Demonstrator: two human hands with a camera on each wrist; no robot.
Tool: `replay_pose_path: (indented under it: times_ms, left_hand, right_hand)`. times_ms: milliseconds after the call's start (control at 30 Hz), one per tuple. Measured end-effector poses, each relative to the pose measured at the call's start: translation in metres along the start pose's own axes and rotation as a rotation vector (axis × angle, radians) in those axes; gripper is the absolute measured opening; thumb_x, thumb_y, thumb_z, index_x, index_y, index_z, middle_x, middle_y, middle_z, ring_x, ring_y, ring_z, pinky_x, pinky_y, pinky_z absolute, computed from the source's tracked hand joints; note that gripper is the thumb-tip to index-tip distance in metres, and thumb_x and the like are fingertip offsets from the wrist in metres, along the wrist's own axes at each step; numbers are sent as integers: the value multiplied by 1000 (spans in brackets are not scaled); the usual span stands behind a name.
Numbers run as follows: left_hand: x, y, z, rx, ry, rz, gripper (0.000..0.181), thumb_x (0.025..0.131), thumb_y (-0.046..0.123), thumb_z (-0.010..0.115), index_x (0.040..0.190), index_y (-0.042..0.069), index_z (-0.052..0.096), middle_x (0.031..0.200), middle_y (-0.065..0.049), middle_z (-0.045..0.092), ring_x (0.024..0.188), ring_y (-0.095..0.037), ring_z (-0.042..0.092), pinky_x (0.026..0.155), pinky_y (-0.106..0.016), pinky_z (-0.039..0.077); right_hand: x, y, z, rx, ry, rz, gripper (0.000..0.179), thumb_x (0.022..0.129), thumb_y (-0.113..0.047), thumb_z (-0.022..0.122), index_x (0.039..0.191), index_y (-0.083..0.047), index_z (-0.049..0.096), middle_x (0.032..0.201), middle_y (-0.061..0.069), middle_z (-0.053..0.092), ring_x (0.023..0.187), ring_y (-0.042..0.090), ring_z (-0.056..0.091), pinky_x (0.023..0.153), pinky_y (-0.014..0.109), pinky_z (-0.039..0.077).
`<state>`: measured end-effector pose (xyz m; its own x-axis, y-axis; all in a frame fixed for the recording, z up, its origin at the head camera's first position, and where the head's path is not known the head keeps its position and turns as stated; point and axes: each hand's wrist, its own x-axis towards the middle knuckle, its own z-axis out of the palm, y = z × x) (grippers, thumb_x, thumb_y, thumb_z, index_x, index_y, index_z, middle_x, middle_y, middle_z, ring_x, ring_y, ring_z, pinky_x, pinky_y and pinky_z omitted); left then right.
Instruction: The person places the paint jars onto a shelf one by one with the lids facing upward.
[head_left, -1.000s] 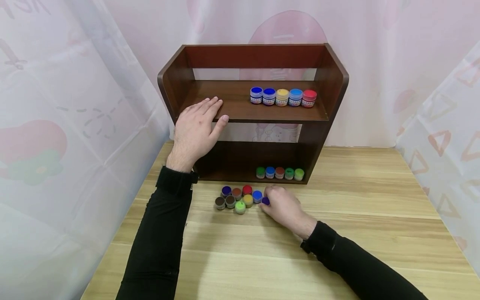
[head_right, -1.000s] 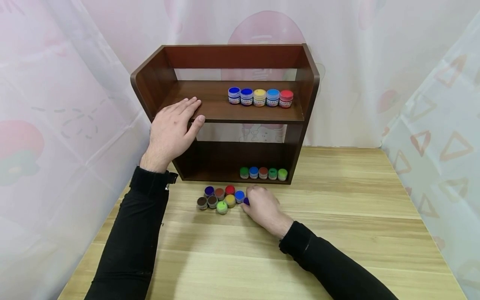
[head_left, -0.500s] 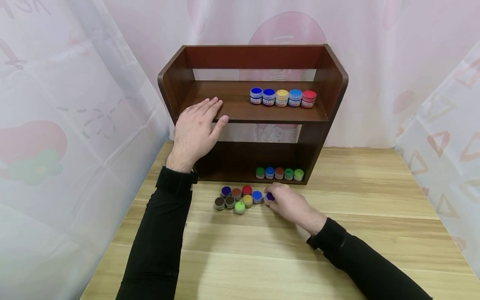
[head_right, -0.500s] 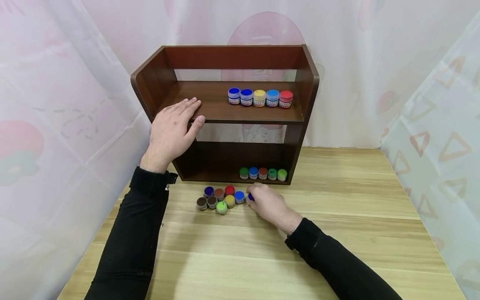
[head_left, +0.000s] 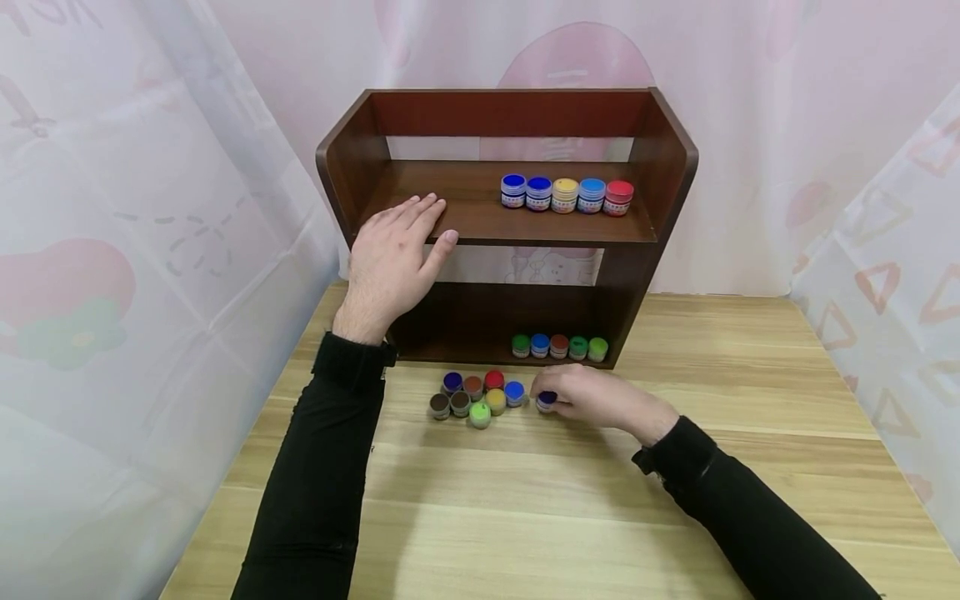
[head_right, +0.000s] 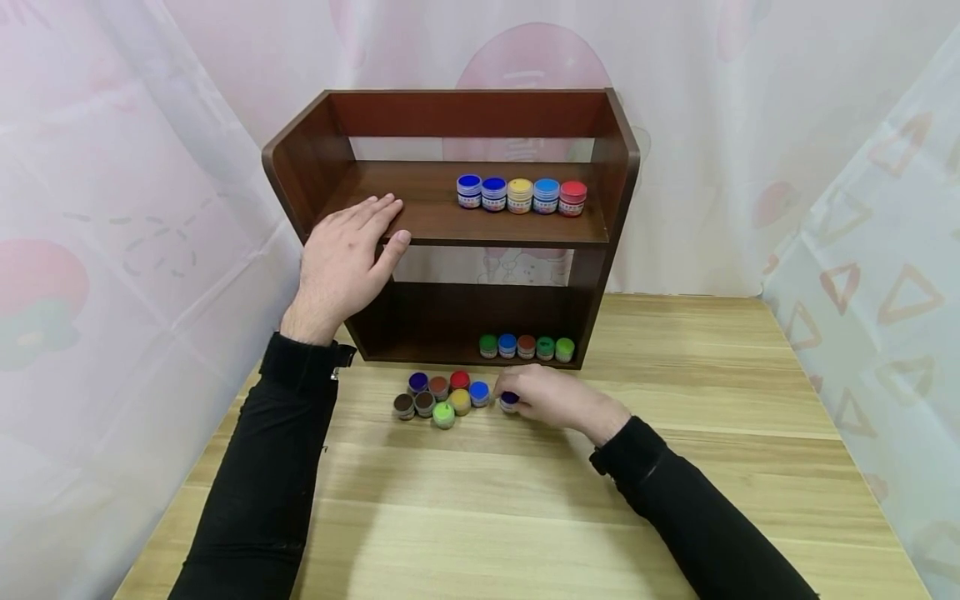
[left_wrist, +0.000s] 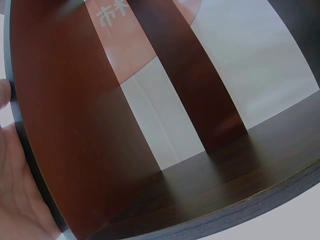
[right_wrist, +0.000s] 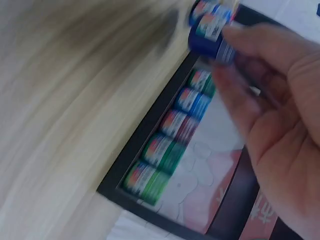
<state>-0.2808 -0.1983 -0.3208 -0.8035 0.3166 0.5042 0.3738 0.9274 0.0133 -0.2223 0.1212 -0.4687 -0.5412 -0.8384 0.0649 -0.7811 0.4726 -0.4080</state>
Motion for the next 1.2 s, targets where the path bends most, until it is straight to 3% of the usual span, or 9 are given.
replay_pose_path:
  times_ms: [200, 367, 567, 733, 967, 1200]
  left_hand:
    - [0, 0, 0, 6, -1, 0, 79, 106, 68, 18, 160, 18, 44, 163, -2, 43, 152, -20, 34, 124, -43, 26]
    - [0, 0, 0, 9, 2, 0, 78, 106, 67, 18, 160, 18, 44, 162, -2, 44, 151, -20, 35, 124, -43, 26]
    - [0, 0, 0, 8, -3, -4, 78, 106, 67, 17, 160, 18, 44, 163, -2, 43, 152, -19, 34, 124, -43, 25]
    - [0, 0, 0, 10, -8, -5, 80, 105, 68, 16, 161, 18, 43, 163, -1, 42, 152, -19, 33, 125, -43, 25]
    - [0, 0, 0, 12, -5, 0, 79, 106, 68, 17, 160, 17, 44, 163, -2, 43, 152, -20, 34, 124, -43, 25]
    - [0, 0, 0, 12, -3, 0, 79, 106, 67, 17, 160, 18, 44, 163, -2, 43, 152, -20, 34, 124, -43, 25]
  right_hand:
    - [-2, 10, 1, 15, -92, 6, 25, 95, -6, 72, 120, -9, 74, 121, 3, 72, 113, 15, 65, 99, 35, 55]
    - [-3, 13, 4, 2, -97, 11, 26, 95, -6, 73, 120, -10, 74, 121, 3, 72, 114, 14, 64, 100, 36, 54]
    - [-3, 8, 6, -55, -60, 73, 33, 92, -13, 77, 124, -9, 72, 124, 2, 69, 115, 15, 64, 99, 35, 54]
    - [-2, 3, 6, -87, -20, 109, 29, 92, -16, 78, 120, -9, 74, 118, 3, 70, 105, 14, 65, 94, 34, 57]
    - [4, 1, -1, -103, 49, 105, 25, 92, -17, 79, 115, -8, 75, 111, 3, 70, 97, 16, 66, 88, 33, 59]
    - [18, -2, -15, -129, 54, 112, 28, 93, -18, 78, 119, -9, 75, 113, 2, 70, 99, 14, 66, 90, 30, 59]
